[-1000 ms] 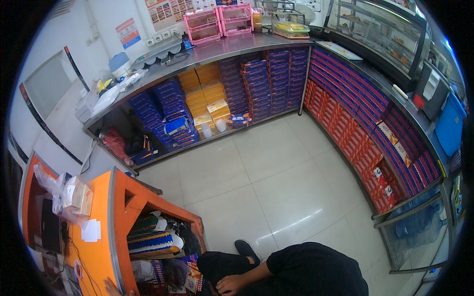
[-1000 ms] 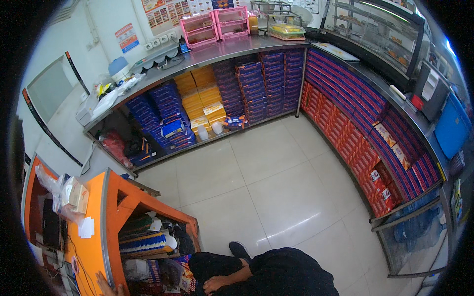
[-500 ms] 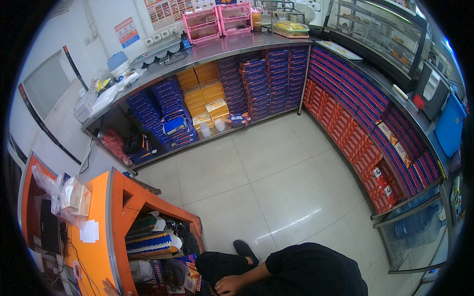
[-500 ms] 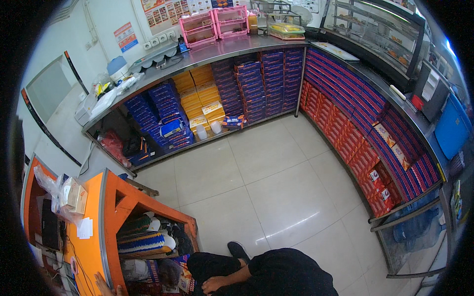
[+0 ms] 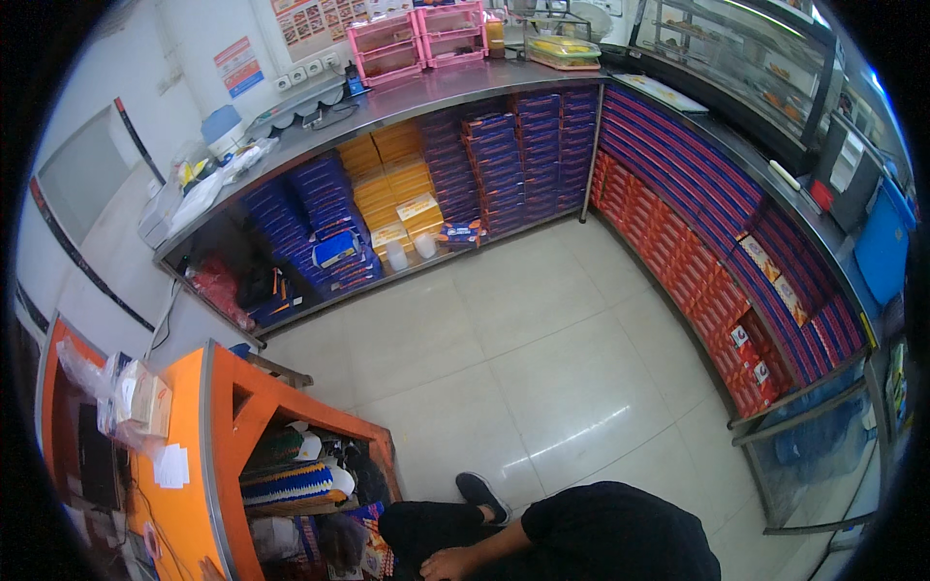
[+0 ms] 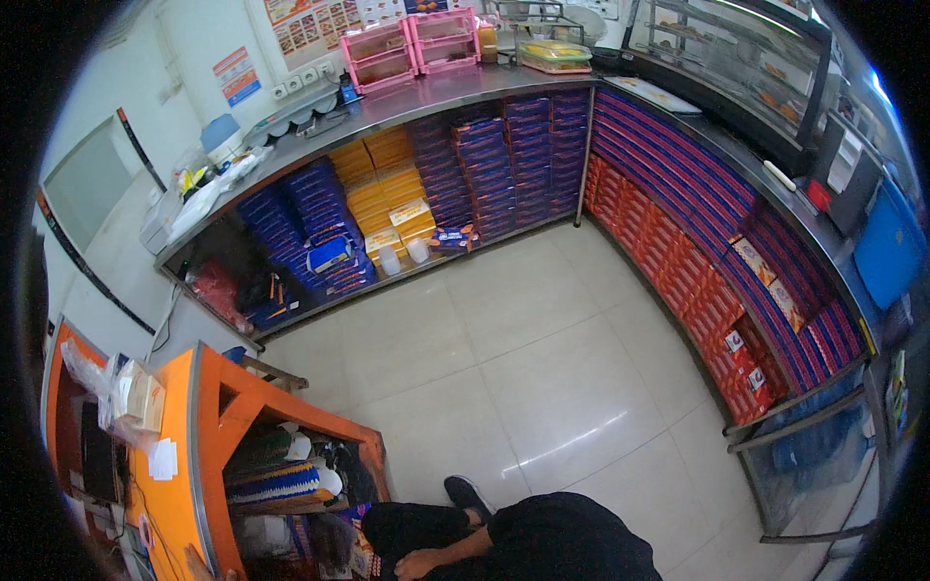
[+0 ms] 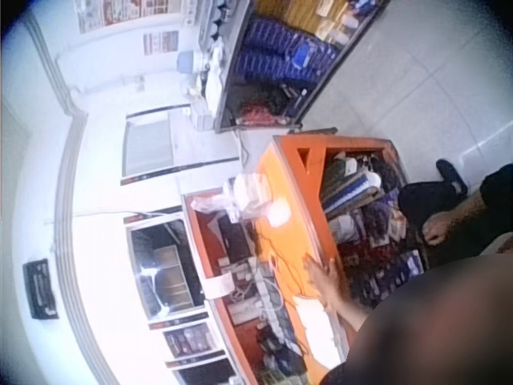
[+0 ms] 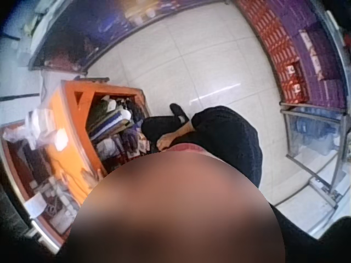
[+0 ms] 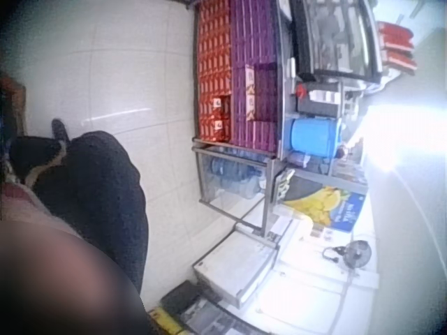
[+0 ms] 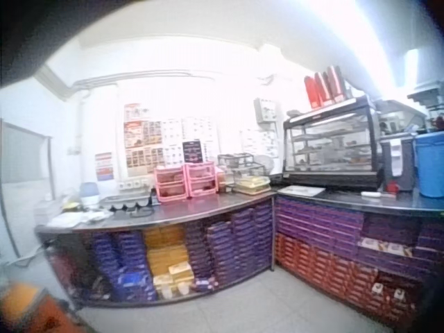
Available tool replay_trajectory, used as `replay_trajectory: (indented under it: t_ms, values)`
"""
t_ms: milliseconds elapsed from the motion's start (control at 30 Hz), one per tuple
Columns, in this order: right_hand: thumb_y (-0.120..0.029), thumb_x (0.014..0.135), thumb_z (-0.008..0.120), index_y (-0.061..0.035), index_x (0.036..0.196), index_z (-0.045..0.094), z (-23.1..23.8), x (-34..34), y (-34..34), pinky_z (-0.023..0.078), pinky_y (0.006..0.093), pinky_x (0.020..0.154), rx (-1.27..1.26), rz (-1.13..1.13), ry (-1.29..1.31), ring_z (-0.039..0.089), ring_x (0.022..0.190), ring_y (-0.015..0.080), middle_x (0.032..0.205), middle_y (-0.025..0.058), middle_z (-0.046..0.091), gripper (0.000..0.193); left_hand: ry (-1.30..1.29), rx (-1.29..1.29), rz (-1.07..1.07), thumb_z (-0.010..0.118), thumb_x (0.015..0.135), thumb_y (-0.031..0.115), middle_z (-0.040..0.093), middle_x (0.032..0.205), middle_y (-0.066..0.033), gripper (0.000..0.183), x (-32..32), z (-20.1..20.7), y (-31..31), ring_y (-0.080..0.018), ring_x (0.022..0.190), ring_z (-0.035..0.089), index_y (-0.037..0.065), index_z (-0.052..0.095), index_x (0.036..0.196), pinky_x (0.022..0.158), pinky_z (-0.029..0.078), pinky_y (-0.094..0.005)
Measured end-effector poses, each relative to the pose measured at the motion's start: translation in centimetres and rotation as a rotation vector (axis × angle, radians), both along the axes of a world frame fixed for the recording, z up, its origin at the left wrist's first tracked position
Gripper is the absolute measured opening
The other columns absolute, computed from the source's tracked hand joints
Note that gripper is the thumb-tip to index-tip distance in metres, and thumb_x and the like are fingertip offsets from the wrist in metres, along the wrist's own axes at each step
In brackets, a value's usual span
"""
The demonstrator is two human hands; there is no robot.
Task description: The person sits on the floor behind a counter and folds flat white cardboard pieces into small takeaway boxes. They insert colorful printed inserts into the boxes and stack the finished units on the counter.
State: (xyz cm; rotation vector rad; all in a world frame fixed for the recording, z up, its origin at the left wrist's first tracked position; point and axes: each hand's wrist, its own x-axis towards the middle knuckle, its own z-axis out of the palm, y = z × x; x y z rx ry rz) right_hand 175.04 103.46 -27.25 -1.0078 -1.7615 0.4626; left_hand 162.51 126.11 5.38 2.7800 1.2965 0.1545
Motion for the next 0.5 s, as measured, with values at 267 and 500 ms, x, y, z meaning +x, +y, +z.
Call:
replay_trajectory:
  t_ms: [267, 500]
  values:
    - [-0.021, 0.078, 0.061, -0.0067, 0.067, 0.055, 1.3, 3.3, -0.8, 0.042, 0.0409, 0.058, 0.138, -0.092, 0.093, 0.054, 0.068, 0.0297, 0.068, 0.0111, 0.051, 0.019, 0.025, 0.029, -0.025, 0.067, 0.083, 0.029, 0.023, 0.147, -0.0231, 0.082, -2.1, -1.6, 2.5, -0.0352, 0.134, 0.027, 0.002, 0.02, 0.144, 0.102, 0.036, -0.0377]
    - [-0.021, 0.078, 0.061, -0.0064, 0.067, 0.055, 1.7, 5.8, -1.2, 0.042, 0.0408, 0.057, 0.173, -0.122, 0.108, 0.054, 0.068, 0.0293, 0.067, 0.0111, 0.051, 0.019, -0.244, 0.273, -0.776, 0.073, 0.077, 0.025, 0.029, 0.143, -0.0267, 0.087, -2.3, -3.2, 7.3, -0.0416, 0.133, 0.027, 0.002, 0.022, 0.143, 0.102, 0.037, -0.0397]
